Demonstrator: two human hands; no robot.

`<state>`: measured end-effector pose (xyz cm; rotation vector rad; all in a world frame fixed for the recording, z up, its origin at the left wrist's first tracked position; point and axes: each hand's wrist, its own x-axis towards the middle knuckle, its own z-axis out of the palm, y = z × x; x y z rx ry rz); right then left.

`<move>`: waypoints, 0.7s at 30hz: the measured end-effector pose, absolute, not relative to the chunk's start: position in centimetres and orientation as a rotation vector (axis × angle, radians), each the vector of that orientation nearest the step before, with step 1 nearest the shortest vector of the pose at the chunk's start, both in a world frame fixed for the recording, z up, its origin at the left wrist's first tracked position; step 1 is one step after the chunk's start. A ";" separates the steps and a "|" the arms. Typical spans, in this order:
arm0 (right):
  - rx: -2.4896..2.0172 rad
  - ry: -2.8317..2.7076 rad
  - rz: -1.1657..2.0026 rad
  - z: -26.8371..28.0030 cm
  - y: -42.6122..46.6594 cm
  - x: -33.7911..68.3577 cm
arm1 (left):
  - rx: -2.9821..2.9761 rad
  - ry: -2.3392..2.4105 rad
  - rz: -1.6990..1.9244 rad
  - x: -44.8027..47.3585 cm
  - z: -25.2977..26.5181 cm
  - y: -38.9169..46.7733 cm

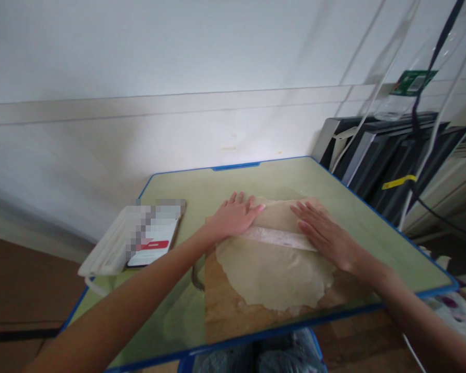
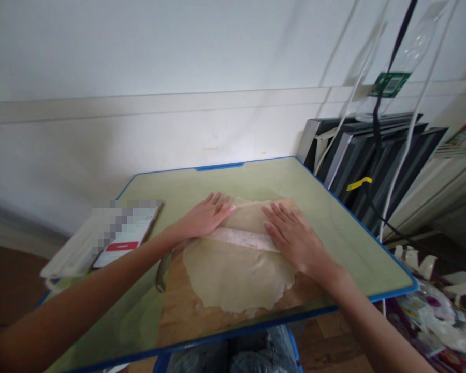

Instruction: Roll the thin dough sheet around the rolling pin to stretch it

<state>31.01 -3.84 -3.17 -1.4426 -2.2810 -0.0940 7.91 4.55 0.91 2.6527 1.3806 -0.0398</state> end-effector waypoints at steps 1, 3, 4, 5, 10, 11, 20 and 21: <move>-1.449 -2.292 -0.116 -3.1 -4.6 30.8 | 2.654 1.378 -0.044 7.7 0.9 4.0; -1.468 -2.329 -0.162 -3.0 -6.6 30.1 | 2.677 1.345 -0.060 6.9 1.0 2.2; -1.486 -2.330 -0.182 -2.9 -7.5 29.7 | 2.709 1.300 -0.076 6.5 1.1 1.2; -1.510 -2.335 -0.180 -2.8 -8.3 29.4 | 2.748 1.259 -0.065 6.1 1.2 0.3; -1.503 -2.320 -0.164 -2.9 -7.1 29.9 | 2.723 1.342 -0.051 6.4 1.2 1.1; -1.493 -2.317 -0.173 -3.0 -6.3 30.1 | 2.688 1.366 -0.061 6.8 1.2 2.0; -1.647 -2.206 -0.410 -3.0 -9.0 28.2 | 2.792 1.198 -0.071 5.6 1.3 -0.4; -1.635 -2.213 -0.412 -3.0 -9.5 28.0 | 2.806 1.168 -0.048 5.4 1.3 -1.0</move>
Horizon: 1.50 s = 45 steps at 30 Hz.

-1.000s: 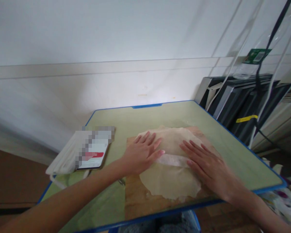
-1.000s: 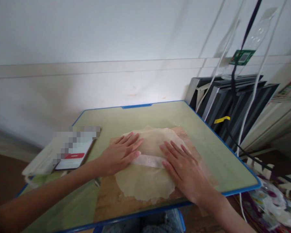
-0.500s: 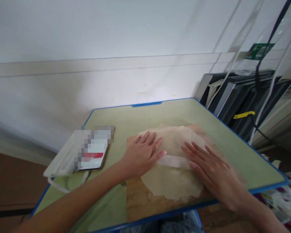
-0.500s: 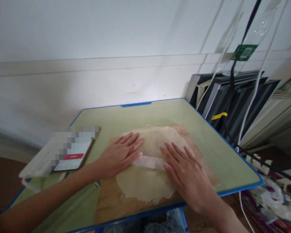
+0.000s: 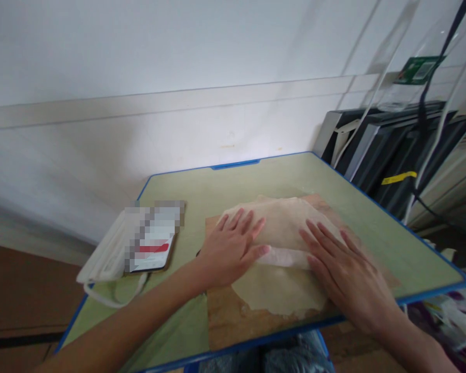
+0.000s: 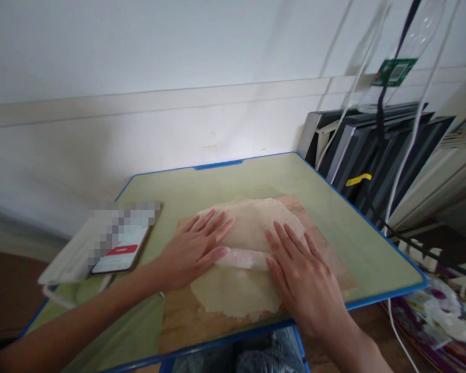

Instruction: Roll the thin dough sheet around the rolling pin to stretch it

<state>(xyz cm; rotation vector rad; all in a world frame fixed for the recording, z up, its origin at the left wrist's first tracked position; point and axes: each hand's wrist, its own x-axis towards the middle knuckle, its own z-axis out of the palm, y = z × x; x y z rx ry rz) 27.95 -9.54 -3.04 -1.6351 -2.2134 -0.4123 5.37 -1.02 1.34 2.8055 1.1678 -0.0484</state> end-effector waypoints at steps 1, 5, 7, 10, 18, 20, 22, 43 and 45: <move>-1.630 -2.218 -0.406 -3.0 -9.8 27.8 | 2.810 1.157 -0.034 5.3 1.3 -1.3; -1.702 -2.169 -0.359 -2.8 -8.1 28.0 | 2.744 1.253 -0.094 6.4 1.2 1.0; -1.740 -2.146 -0.368 -2.5 -7.1 28.1 | 2.676 1.297 -0.136 7.1 1.1 2.4; -1.730 -2.149 -0.448 -2.3 -7.5 27.8 | 2.674 1.299 -0.142 7.0 1.2 2.2; -1.665 -2.139 -0.503 -3.0 -9.9 27.0 | 2.760 1.227 -0.083 5.6 1.4 -1.0; -1.697 -2.105 -0.503 -2.9 -8.6 27.2 | 2.729 1.317 -0.093 6.5 1.3 0.6; -1.714 -2.085 -0.512 -2.7 -7.6 27.2 | 2.686 1.371 -0.098 7.1 1.2 1.8; -1.603 -2.112 -0.496 -2.9 -12.1 26.3 | 2.781 1.248 -0.107 5.8 1.5 -1.2; -1.560 -2.135 -0.495 -3.0 -12.7 26.4 | 2.796 1.208 -0.092 5.3 1.5 -1.8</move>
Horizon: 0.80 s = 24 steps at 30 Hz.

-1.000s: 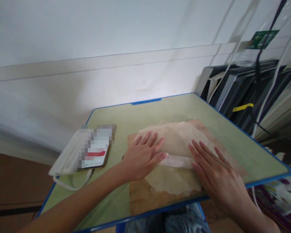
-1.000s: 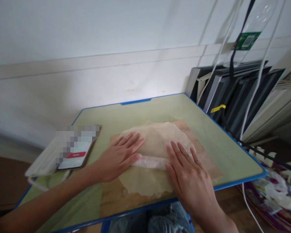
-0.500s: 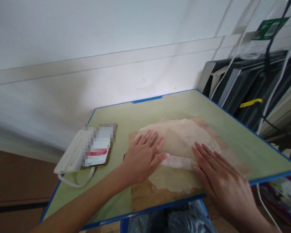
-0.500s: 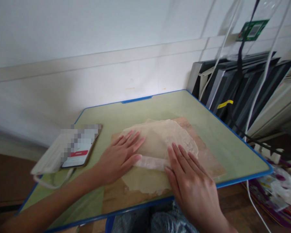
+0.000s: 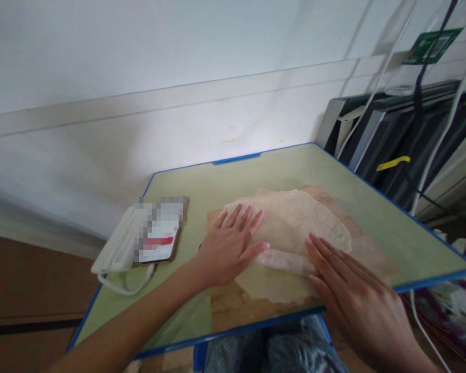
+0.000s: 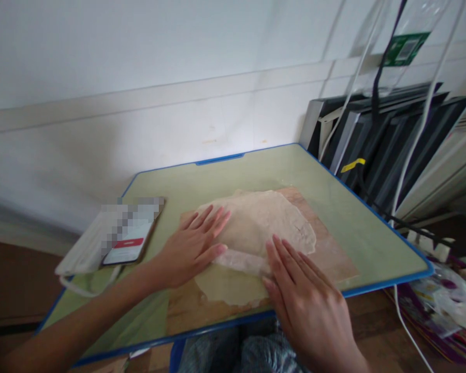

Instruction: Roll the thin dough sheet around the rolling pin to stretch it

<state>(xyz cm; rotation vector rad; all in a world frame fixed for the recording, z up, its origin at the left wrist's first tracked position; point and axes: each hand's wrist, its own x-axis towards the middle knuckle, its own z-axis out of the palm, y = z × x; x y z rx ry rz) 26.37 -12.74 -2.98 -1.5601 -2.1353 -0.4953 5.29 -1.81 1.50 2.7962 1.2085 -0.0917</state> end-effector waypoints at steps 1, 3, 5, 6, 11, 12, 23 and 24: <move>-1.551 -2.143 -0.500 -3.0 -12.6 26.4 | 2.794 1.213 -0.084 5.3 1.5 -1.7; -1.564 -2.131 -0.523 -3.1 -11.8 26.6 | 2.774 1.271 -0.081 5.9 1.4 -0.8; -1.607 -2.099 -0.551 -3.1 -10.9 26.6 | 2.742 1.346 -0.098 6.6 1.3 0.1; -1.623 -2.083 -0.564 -3.0 -10.7 26.6 | 2.732 1.373 -0.108 6.9 1.3 0.4; -1.575 -2.101 -0.567 -3.0 -12.5 26.0 | 2.791 1.287 -0.085 5.7 1.4 -1.8; -1.559 -2.111 -0.563 -3.0 -12.8 25.9 | 2.794 1.274 -0.078 5.4 1.4 -2.3; -1.541 -2.172 -0.649 -3.3 -12.8 26.1 | 2.816 1.364 -0.041 5.8 1.3 -1.8; -1.508 -2.195 -0.655 -3.3 -13.5 26.1 | 2.821 1.327 -0.040 5.3 1.3 -2.5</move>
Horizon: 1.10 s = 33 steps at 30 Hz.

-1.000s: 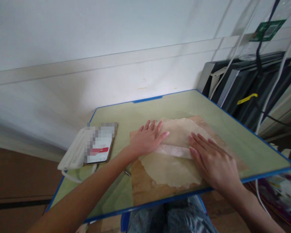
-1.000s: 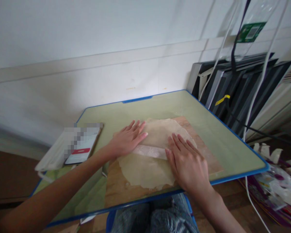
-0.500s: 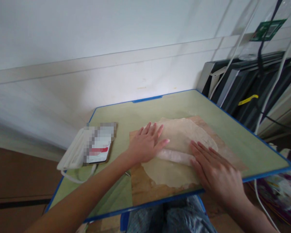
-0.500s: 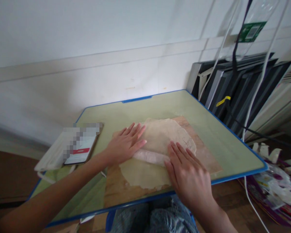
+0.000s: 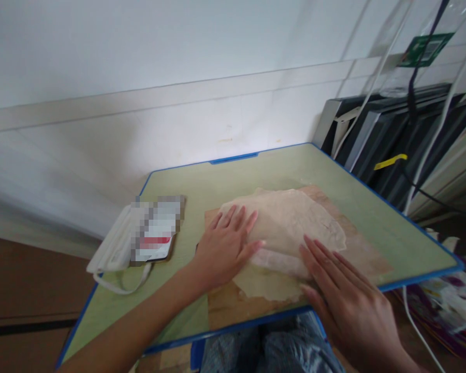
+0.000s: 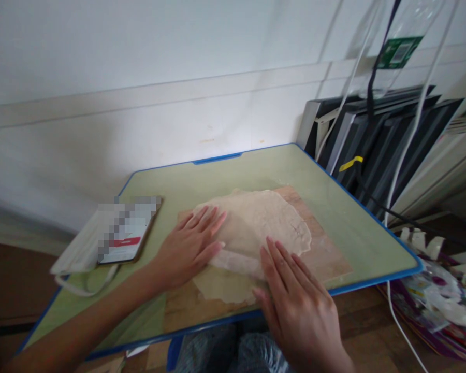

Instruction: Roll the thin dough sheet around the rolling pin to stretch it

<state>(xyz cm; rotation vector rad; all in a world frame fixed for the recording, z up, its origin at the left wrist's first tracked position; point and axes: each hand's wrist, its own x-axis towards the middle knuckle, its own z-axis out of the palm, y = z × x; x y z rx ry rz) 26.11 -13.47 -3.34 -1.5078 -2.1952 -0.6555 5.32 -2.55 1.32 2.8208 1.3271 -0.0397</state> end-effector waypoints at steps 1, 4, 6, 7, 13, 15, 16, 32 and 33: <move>-1.472 -2.214 -0.661 -3.4 -14.1 26.1 | 2.813 1.310 -0.042 4.8 1.4 -3.3; -1.442 -2.203 -0.678 -3.5 -14.4 25.9 | 2.815 1.288 -0.047 4.3 1.4 -3.9; -1.498 -2.146 -0.686 -3.4 -13.5 25.7 | 2.839 1.310 -0.039 4.8 1.2 -2.9; -1.530 -2.116 -0.690 -3.4 -12.9 25.6 | 2.853 1.327 -0.031 5.3 1.1 -2.1; -1.540 -2.094 -0.632 -3.1 -12.8 25.4 | 2.858 1.308 -0.024 5.7 1.1 -1.5; -1.481 -2.126 -0.608 -3.2 -14.0 25.5 | 2.856 1.259 0.000 4.8 1.2 -2.9; -1.448 -2.149 -0.601 -3.3 -14.5 25.5 | 2.846 1.248 0.000 4.3 1.2 -3.5; -1.385 -2.173 -0.544 -3.1 -15.4 25.0 | 2.845 1.235 0.070 3.7 0.8 -4.4; -1.396 -2.160 -0.540 -3.1 -15.2 25.0 | 2.845 1.232 0.071 3.7 0.8 -4.3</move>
